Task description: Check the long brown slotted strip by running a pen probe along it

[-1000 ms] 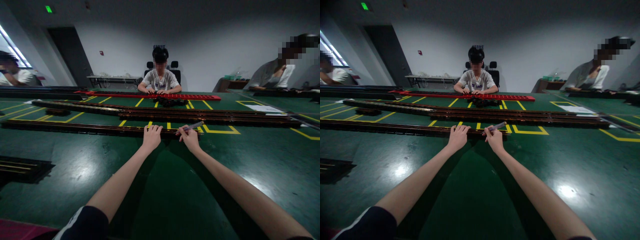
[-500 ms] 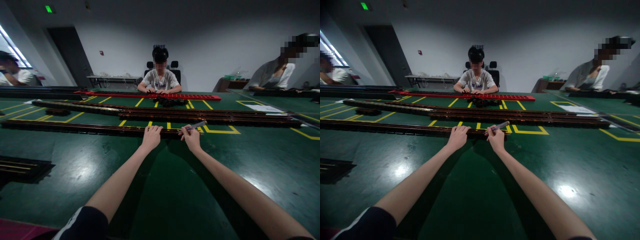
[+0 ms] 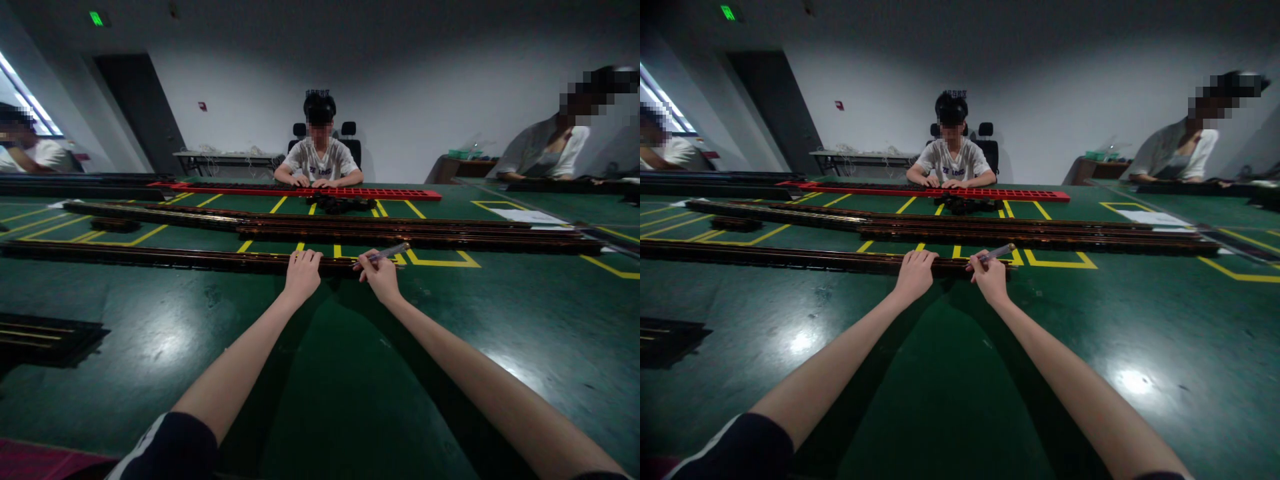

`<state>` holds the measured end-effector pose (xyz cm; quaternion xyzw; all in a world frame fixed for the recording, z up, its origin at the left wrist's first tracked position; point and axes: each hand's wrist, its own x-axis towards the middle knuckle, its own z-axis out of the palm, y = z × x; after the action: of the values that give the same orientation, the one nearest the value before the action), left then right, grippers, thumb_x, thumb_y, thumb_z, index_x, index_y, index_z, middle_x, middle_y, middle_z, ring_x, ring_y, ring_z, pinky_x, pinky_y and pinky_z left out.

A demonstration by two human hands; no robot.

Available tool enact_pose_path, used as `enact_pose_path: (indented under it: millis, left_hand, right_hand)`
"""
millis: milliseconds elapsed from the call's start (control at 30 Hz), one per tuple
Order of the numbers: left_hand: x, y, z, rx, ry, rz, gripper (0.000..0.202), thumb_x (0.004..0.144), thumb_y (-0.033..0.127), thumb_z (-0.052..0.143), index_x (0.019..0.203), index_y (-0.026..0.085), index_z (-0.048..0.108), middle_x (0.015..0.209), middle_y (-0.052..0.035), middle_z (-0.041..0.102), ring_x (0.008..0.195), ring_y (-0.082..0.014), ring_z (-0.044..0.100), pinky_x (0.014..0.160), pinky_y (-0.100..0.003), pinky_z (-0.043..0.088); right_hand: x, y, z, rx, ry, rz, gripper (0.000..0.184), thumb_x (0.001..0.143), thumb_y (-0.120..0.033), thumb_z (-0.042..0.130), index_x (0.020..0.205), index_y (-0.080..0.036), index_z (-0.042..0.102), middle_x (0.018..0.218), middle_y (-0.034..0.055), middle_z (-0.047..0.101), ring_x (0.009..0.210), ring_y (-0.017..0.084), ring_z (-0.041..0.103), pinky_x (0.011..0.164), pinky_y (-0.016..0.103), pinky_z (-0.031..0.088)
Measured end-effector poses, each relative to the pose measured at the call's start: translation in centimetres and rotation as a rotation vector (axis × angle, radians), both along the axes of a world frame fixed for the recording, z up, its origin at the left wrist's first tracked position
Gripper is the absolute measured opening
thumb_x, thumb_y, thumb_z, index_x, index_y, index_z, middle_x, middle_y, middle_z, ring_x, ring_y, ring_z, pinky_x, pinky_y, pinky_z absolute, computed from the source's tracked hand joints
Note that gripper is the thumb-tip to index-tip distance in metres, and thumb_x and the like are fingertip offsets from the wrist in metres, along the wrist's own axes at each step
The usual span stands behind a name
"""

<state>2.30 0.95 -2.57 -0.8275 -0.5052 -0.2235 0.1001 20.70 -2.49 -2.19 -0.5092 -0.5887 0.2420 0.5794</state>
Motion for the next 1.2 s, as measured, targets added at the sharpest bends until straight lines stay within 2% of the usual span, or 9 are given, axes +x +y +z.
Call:
enact_pose_path:
  millis: [167,400,600,967,1200]
  left_hand:
    - [-0.08,0.26,-0.37,0.04,-0.011,0.024,0.04,0.084,0.005,0.036,0.114,0.013,0.061,0.115,-0.0121,0.065,0.114,-0.0255,0.056,0.107,-0.046,0.036]
    - [-0.23,0.43,-0.37,-0.003,-0.039,-0.002,0.041,0.084,0.005,0.036,0.116,0.013,0.061,0.118,-0.0114,0.064,0.118,-0.0248,0.054,0.109,-0.046,0.035]
    - [-0.39,0.15,-0.01,-0.022,-0.071,-0.016,0.043,0.084,0.006,0.035,0.12,0.013,0.059,0.121,-0.0114,0.064,0.119,-0.0238,0.055,0.11,-0.047,0.033]
    - [-0.41,0.19,-0.07,0.012,-0.095,-0.08,0.039,0.087,0.022,0.04,0.121,0.017,0.059,0.12,-0.009,0.065,0.115,-0.0228,0.056,0.109,-0.046,0.031]
    - [-0.3,0.35,-0.25,0.0,-0.051,-0.063,0.046,0.089,0.038,0.04,0.125,0.016,0.057,0.122,-0.0115,0.063,0.115,-0.0262,0.055,0.106,-0.048,0.032]
  right_hand:
    - [-0.03,0.05,-0.02,0.008,-0.019,0.023,0.04,0.08,-0.057,0.055,0.073,-0.018,0.055,0.068,0.0062,0.068,0.042,0.011,0.055,0.041,0.023,0.044]
    - [0.1,0.09,-0.22,0.002,0.076,-0.053,0.045,0.076,-0.062,0.057,0.074,-0.018,0.054,0.065,0.0056,0.066,0.042,0.012,0.055,0.041,0.025,0.046]
    - [0.25,0.17,-0.27,-0.012,0.057,0.002,0.045,0.076,-0.062,0.057,0.074,-0.018,0.054,0.066,0.0046,0.066,0.042,0.011,0.055,0.041,0.024,0.045]
    - [0.23,0.07,-0.17,0.0,0.039,0.014,0.042,0.079,-0.06,0.057,0.075,-0.018,0.055,0.067,0.0042,0.065,0.044,0.011,0.056,0.043,0.024,0.045]
    - [0.17,0.04,0.03,-0.013,0.039,0.014,0.045,0.077,-0.063,0.057,0.073,-0.018,0.053,0.065,0.004,0.064,0.043,0.011,0.056,0.042,0.024,0.045]
